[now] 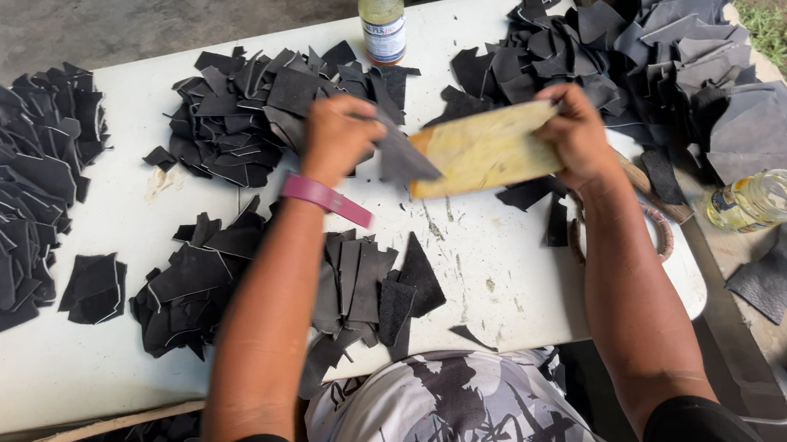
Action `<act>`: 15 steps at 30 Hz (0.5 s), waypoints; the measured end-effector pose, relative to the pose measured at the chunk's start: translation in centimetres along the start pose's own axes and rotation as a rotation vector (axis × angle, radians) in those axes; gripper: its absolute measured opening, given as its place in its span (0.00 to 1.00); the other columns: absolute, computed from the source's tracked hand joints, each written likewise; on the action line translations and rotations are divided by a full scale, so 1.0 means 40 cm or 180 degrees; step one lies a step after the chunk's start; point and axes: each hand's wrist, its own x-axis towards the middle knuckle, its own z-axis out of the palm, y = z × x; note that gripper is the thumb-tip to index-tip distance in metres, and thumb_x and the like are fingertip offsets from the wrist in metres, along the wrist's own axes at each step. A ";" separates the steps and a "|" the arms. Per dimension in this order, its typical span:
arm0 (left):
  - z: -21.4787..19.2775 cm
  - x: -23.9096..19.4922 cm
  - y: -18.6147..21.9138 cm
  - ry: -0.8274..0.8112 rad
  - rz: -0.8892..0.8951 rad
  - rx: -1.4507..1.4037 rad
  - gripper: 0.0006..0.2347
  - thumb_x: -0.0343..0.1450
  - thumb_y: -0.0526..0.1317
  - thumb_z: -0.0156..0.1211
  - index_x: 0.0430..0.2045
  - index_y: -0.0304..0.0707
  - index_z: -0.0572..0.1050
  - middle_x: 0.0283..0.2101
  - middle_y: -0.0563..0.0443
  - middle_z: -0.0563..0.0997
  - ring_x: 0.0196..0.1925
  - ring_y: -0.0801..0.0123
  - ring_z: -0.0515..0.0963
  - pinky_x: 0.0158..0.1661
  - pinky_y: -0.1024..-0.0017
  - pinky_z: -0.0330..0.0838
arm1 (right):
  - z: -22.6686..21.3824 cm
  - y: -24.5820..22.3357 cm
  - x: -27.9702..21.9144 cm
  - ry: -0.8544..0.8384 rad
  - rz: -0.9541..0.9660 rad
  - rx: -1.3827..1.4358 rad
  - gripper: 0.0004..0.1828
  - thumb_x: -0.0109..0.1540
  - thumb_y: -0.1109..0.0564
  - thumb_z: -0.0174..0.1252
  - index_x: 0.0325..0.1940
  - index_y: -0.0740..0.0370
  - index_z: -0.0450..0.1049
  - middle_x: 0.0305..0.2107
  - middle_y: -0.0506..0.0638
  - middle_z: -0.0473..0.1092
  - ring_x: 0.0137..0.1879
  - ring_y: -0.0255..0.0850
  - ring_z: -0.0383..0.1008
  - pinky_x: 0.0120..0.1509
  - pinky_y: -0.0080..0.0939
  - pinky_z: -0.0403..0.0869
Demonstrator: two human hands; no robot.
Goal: The person cuts small black leather pieces using shears on a wooden board. They repeatedly pick up pieces from a pile, align them on the board, trim the edges, and place the finished pieces into a separate pile.
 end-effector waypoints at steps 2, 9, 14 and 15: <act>-0.082 0.007 0.043 0.0595 0.0391 0.1081 0.14 0.62 0.34 0.72 0.39 0.31 0.81 0.34 0.43 0.85 0.36 0.57 0.85 0.36 0.63 0.80 | -0.047 -0.006 0.013 0.0500 -0.0226 0.0468 0.23 0.58 0.74 0.48 0.56 0.61 0.66 0.43 0.55 0.70 0.44 0.43 0.76 0.43 0.44 0.83; 0.083 -0.019 0.035 0.0191 0.0524 0.2115 0.17 0.62 0.40 0.74 0.44 0.38 0.80 0.51 0.41 0.78 0.55 0.49 0.76 0.51 0.58 0.72 | -0.108 -0.016 0.011 0.1286 -0.0713 0.1389 0.24 0.57 0.73 0.45 0.56 0.60 0.64 0.41 0.57 0.69 0.34 0.40 0.70 0.33 0.37 0.74; 0.285 0.014 -0.015 -0.0006 0.0648 0.1871 0.17 0.65 0.35 0.68 0.48 0.33 0.76 0.53 0.37 0.75 0.53 0.43 0.78 0.51 0.56 0.74 | -0.103 -0.019 0.011 0.1353 -0.0846 0.1465 0.24 0.57 0.73 0.45 0.57 0.61 0.63 0.39 0.56 0.69 0.31 0.40 0.69 0.29 0.36 0.71; 0.302 0.023 -0.019 0.0051 0.0563 0.1840 0.19 0.65 0.34 0.68 0.50 0.32 0.74 0.54 0.35 0.74 0.52 0.42 0.78 0.49 0.56 0.74 | -0.103 -0.020 0.008 0.1389 -0.0802 0.1457 0.24 0.57 0.73 0.44 0.56 0.61 0.63 0.38 0.56 0.69 0.30 0.40 0.70 0.28 0.36 0.71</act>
